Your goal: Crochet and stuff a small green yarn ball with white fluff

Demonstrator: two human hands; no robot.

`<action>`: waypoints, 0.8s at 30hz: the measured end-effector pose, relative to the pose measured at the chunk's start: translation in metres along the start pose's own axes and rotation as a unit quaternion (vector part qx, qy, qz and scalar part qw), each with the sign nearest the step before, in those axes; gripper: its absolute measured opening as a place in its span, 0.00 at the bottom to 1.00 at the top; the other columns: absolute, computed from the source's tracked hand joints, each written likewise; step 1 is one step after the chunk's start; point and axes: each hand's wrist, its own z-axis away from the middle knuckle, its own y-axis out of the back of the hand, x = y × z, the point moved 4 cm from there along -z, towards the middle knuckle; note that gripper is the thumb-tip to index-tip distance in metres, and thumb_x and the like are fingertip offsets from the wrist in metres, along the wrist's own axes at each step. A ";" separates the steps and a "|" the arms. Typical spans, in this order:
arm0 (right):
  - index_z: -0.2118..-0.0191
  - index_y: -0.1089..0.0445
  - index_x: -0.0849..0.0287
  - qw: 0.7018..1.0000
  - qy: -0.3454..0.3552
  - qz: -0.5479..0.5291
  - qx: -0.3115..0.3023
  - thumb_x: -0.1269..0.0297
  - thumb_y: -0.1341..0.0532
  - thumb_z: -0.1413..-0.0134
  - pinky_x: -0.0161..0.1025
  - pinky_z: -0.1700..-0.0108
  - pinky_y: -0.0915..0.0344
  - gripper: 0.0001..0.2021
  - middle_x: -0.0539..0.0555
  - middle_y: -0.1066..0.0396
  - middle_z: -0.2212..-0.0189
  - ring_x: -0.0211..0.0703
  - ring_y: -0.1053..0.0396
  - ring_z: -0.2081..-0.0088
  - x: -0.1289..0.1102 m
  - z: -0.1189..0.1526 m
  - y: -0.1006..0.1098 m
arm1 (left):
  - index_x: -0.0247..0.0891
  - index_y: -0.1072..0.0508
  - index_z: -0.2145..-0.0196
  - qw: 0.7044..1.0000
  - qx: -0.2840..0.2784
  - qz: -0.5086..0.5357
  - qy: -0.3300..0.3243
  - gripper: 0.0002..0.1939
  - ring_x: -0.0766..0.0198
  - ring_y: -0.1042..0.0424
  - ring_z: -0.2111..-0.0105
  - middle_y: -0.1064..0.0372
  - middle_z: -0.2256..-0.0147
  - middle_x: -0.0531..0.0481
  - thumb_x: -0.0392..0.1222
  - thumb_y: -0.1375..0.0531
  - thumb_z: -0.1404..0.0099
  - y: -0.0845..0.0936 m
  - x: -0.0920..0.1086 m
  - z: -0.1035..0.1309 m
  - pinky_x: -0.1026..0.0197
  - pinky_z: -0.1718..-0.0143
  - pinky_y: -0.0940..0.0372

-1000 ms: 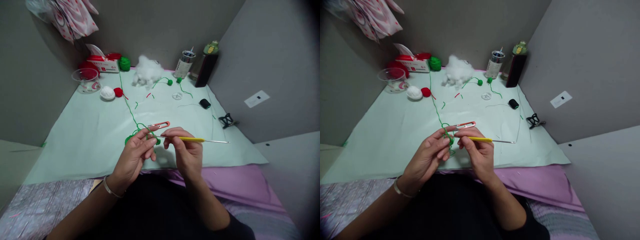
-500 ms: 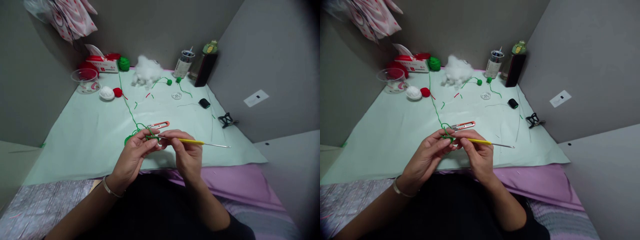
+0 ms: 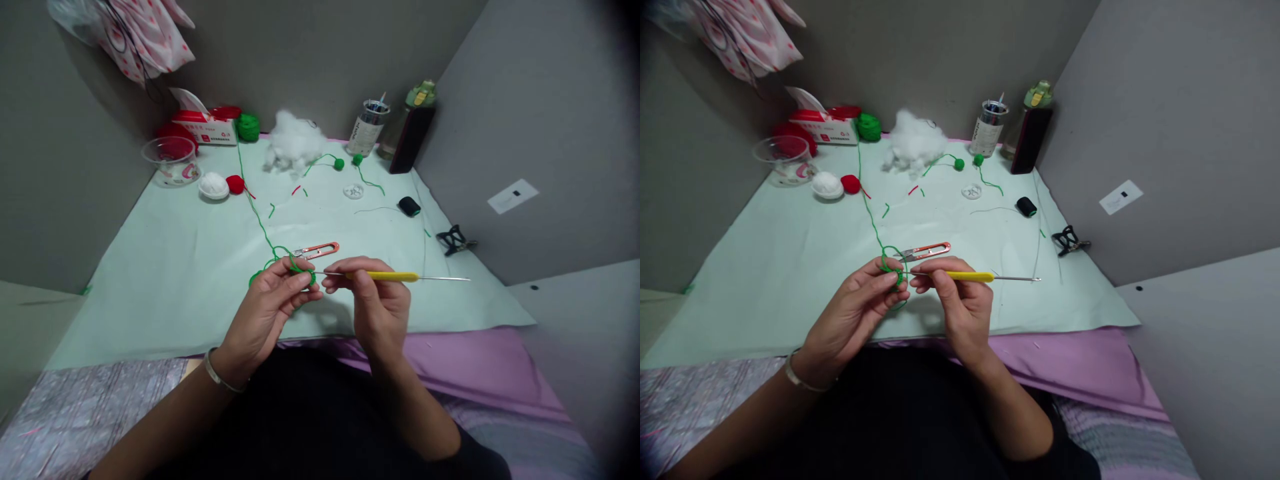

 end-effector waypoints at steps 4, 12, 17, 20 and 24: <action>0.57 0.22 0.54 1.000 -0.003 0.018 -0.001 0.62 0.40 0.30 0.41 0.63 0.21 0.09 0.52 0.21 0.63 0.40 0.22 0.67 0.001 0.000 0.001 | 0.34 0.20 0.65 1.000 0.002 -0.005 0.000 0.06 0.70 0.24 0.68 0.25 0.67 0.51 0.34 0.28 0.40 0.000 0.000 0.000 0.68 0.62 0.25; 0.58 0.21 0.54 1.000 0.012 0.025 -0.002 0.64 0.39 0.31 0.42 0.64 0.23 0.08 0.52 0.22 0.63 0.40 0.23 0.67 -0.002 0.001 0.000 | 0.35 0.21 0.65 1.000 0.001 -0.025 -0.006 0.07 0.68 0.24 0.69 0.25 0.68 0.52 0.36 0.27 0.41 -0.001 0.000 0.001 0.65 0.61 0.25; 0.56 0.21 0.53 0.994 0.070 0.080 -0.029 0.67 0.41 0.30 0.43 0.63 0.23 0.09 0.52 0.21 0.63 0.41 0.23 0.66 -0.010 0.002 -0.003 | 0.36 0.21 0.67 0.994 0.006 -0.086 -0.067 0.07 0.67 0.24 0.69 0.25 0.67 0.52 0.37 0.27 0.41 -0.001 0.002 0.001 0.62 0.60 0.25; 0.52 0.22 0.52 0.985 0.114 0.111 -0.058 0.70 0.41 0.30 0.46 0.59 0.23 0.11 0.53 0.21 0.60 0.43 0.22 0.61 -0.014 0.004 -0.004 | 0.37 0.21 0.66 0.989 0.008 -0.116 -0.096 0.05 0.67 0.23 0.68 0.24 0.65 0.52 0.37 0.28 0.39 0.000 0.002 0.002 0.62 0.59 0.26; 0.50 0.24 0.52 0.974 0.160 0.146 -0.067 0.74 0.42 0.31 0.48 0.57 0.24 0.13 0.54 0.21 0.60 0.45 0.23 0.58 -0.017 0.007 -0.006 | 0.39 0.20 0.64 0.986 0.006 -0.127 -0.107 0.04 0.67 0.23 0.67 0.24 0.65 0.53 0.36 0.29 0.37 0.003 0.001 0.003 0.63 0.59 0.27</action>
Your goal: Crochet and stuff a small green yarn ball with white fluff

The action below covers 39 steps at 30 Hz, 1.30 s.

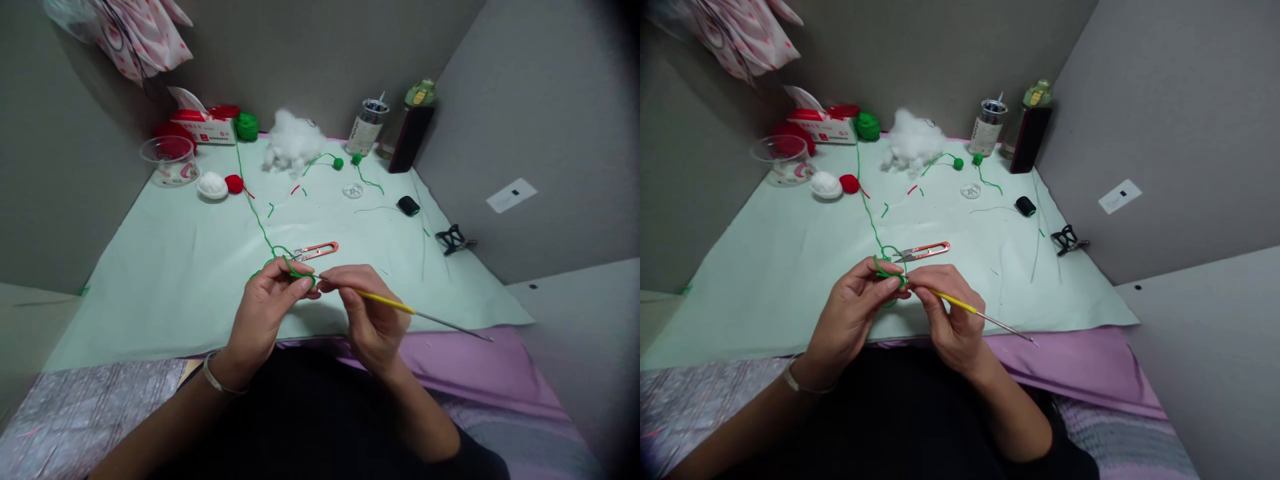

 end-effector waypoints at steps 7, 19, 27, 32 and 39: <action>0.54 0.22 0.53 0.996 -0.056 -0.066 0.020 0.69 0.41 0.30 0.46 0.61 0.23 0.09 0.54 0.21 0.62 0.44 0.22 0.63 0.008 0.001 -0.003 | 0.39 0.20 0.65 1.000 -0.022 -0.015 -0.004 0.04 0.65 0.24 0.67 0.23 0.66 0.51 0.38 0.29 0.37 -0.003 0.002 0.000 0.61 0.59 0.27; 0.57 0.20 0.52 0.972 -0.157 -0.154 0.079 0.62 0.38 0.31 0.42 0.64 0.26 0.08 0.52 0.21 0.62 0.39 0.24 0.69 0.026 0.007 -0.003 | 0.41 0.24 0.45 0.997 -0.039 0.038 0.054 0.23 0.73 0.31 0.76 0.30 0.67 0.55 0.35 0.30 0.37 -0.006 0.000 0.001 0.69 0.73 0.31; 0.57 0.20 0.51 0.971 -0.149 -0.175 0.072 0.64 0.39 0.30 0.41 0.64 0.27 0.08 0.51 0.21 0.63 0.39 0.24 0.68 0.022 0.006 -0.002 | 0.47 0.36 0.33 0.995 -0.021 0.066 0.079 0.44 0.82 0.41 0.85 0.30 0.65 0.58 0.29 0.28 0.43 -0.003 0.002 0.000 0.74 0.85 0.46; 0.57 0.20 0.51 0.964 -0.167 -0.196 0.071 0.63 0.39 0.30 0.41 0.64 0.27 0.09 0.52 0.21 0.62 0.39 0.24 0.68 0.022 0.008 -0.003 | 0.42 0.25 0.44 0.996 -0.046 0.048 0.059 0.26 0.82 0.39 0.83 0.32 0.66 0.58 0.34 0.28 0.38 -0.002 0.001 -0.002 0.75 0.83 0.44; 0.56 0.19 0.51 0.968 -0.144 -0.197 0.064 0.65 0.38 0.31 0.42 0.64 0.28 0.08 0.52 0.22 0.61 0.39 0.26 0.68 0.020 0.005 -0.007 | 0.46 0.24 0.45 0.998 -0.053 0.021 0.032 0.23 0.81 0.41 0.83 0.30 0.69 0.58 0.36 0.28 0.37 -0.004 -0.001 -0.001 0.76 0.84 0.45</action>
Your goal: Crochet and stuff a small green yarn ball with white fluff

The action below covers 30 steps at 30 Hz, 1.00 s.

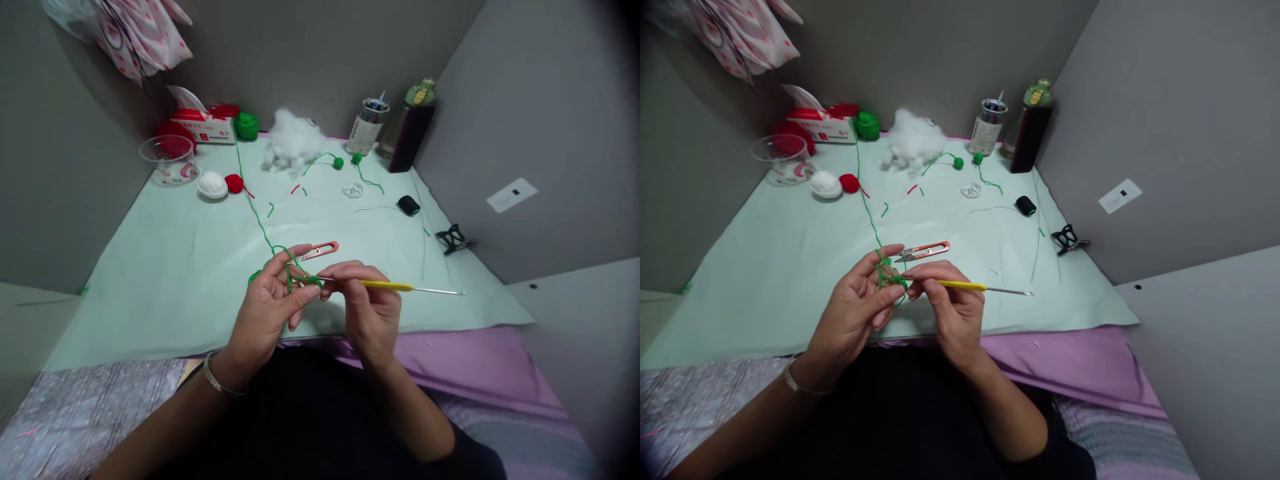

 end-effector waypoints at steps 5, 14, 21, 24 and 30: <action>0.56 0.19 0.50 1.000 0.019 0.024 0.000 0.65 0.39 0.31 0.41 0.66 0.27 0.09 0.53 0.20 0.58 0.39 0.26 0.68 -0.001 -0.002 -0.002 | 0.45 0.23 0.46 1.000 0.009 0.012 0.011 0.23 0.80 0.43 0.82 0.32 0.71 0.59 0.36 0.28 0.38 -0.001 0.000 0.000 0.76 0.84 0.47; 0.55 0.19 0.50 0.999 0.020 0.034 -0.009 0.65 0.39 0.30 0.38 0.69 0.29 0.09 0.52 0.19 0.60 0.38 0.26 0.69 -0.003 -0.003 -0.002 | 0.43 0.22 0.45 1.000 0.017 0.018 -0.002 0.20 0.79 0.39 0.81 0.34 0.70 0.58 0.39 0.30 0.35 0.001 0.000 0.000 0.73 0.81 0.44; 0.56 0.19 0.49 1.000 -0.005 -0.006 -0.001 0.65 0.39 0.30 0.39 0.68 0.28 0.09 0.51 0.19 0.60 0.38 0.26 0.69 0.002 -0.002 -0.001 | 0.42 0.20 0.48 0.999 0.028 0.002 -0.015 0.15 0.78 0.39 0.78 0.37 0.69 0.57 0.38 0.32 0.33 0.002 0.002 -0.001 0.73 0.77 0.40; 0.55 0.20 0.50 1.000 -0.015 -0.027 -0.006 0.64 0.39 0.30 0.38 0.69 0.28 0.09 0.52 0.19 0.61 0.38 0.25 0.69 0.004 -0.002 -0.001 | 0.42 0.20 0.48 0.999 0.019 0.003 -0.030 0.16 0.74 0.35 0.73 0.34 0.66 0.54 0.39 0.31 0.34 0.000 0.004 0.000 0.71 0.73 0.35; 0.56 0.20 0.50 1.000 -0.016 -0.024 -0.006 0.64 0.39 0.30 0.38 0.69 0.29 0.09 0.52 0.19 0.60 0.37 0.26 0.69 0.005 -0.001 -0.001 | 0.42 0.20 0.49 0.999 0.021 0.038 -0.007 0.15 0.72 0.29 0.69 0.29 0.64 0.53 0.37 0.31 0.34 -0.001 0.002 -0.001 0.71 0.66 0.30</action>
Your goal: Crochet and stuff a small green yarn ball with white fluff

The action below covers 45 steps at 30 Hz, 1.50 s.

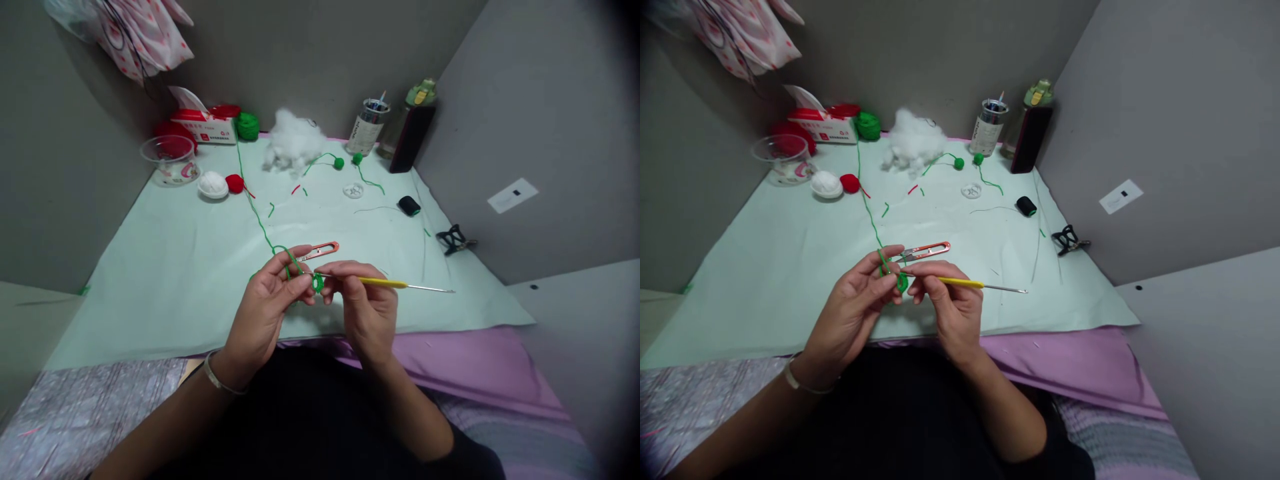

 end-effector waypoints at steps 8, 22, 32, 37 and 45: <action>0.57 0.20 0.50 1.000 0.015 -0.001 0.010 0.64 0.39 0.31 0.38 0.69 0.29 0.08 0.52 0.19 0.61 0.38 0.26 0.69 -0.002 -0.002 0.000 | 0.40 0.21 0.47 0.999 -0.010 0.028 0.032 0.18 0.71 0.28 0.69 0.30 0.67 0.54 0.34 0.31 0.35 -0.001 -0.003 0.001 0.70 0.65 0.30; 0.58 0.21 0.49 0.999 0.001 0.034 0.018 0.61 0.38 0.32 0.41 0.70 0.29 0.07 0.52 0.19 0.61 0.39 0.28 0.70 0.000 -0.001 0.001 | 0.40 0.21 0.47 0.997 -0.016 0.060 0.043 0.20 0.68 0.30 0.63 0.29 0.63 0.51 0.34 0.30 0.37 0.003 -0.003 -0.001 0.69 0.58 0.31; 0.57 0.19 0.49 0.998 0.022 0.052 0.026 0.61 0.38 0.32 0.40 0.70 0.30 0.08 0.52 0.18 0.61 0.39 0.28 0.71 -0.001 -0.002 0.002 | 0.40 0.20 0.50 0.999 0.017 -0.028 -0.014 0.15 0.68 0.33 0.66 0.32 0.67 0.54 0.36 0.31 0.35 0.003 0.005 0.001 0.67 0.59 0.33; 0.55 0.19 0.47 0.996 0.053 0.071 0.001 0.65 0.39 0.31 0.40 0.69 0.28 0.09 0.52 0.19 0.59 0.39 0.26 0.69 -0.005 -0.001 -0.002 | 0.41 0.21 0.50 0.997 -0.007 -0.074 -0.025 0.16 0.65 0.30 0.64 0.28 0.64 0.51 0.39 0.30 0.36 0.000 0.005 0.002 0.62 0.56 0.32; 0.58 0.18 0.48 0.992 0.037 0.118 -0.009 0.69 0.31 0.40 0.45 0.57 0.26 0.08 0.52 0.21 0.62 0.46 0.24 0.57 -0.003 -0.003 -0.001 | 0.42 0.21 0.50 0.995 0.000 -0.091 -0.041 0.18 0.64 0.27 0.63 0.25 0.64 0.52 0.37 0.29 0.37 0.005 0.000 0.000 0.62 0.55 0.31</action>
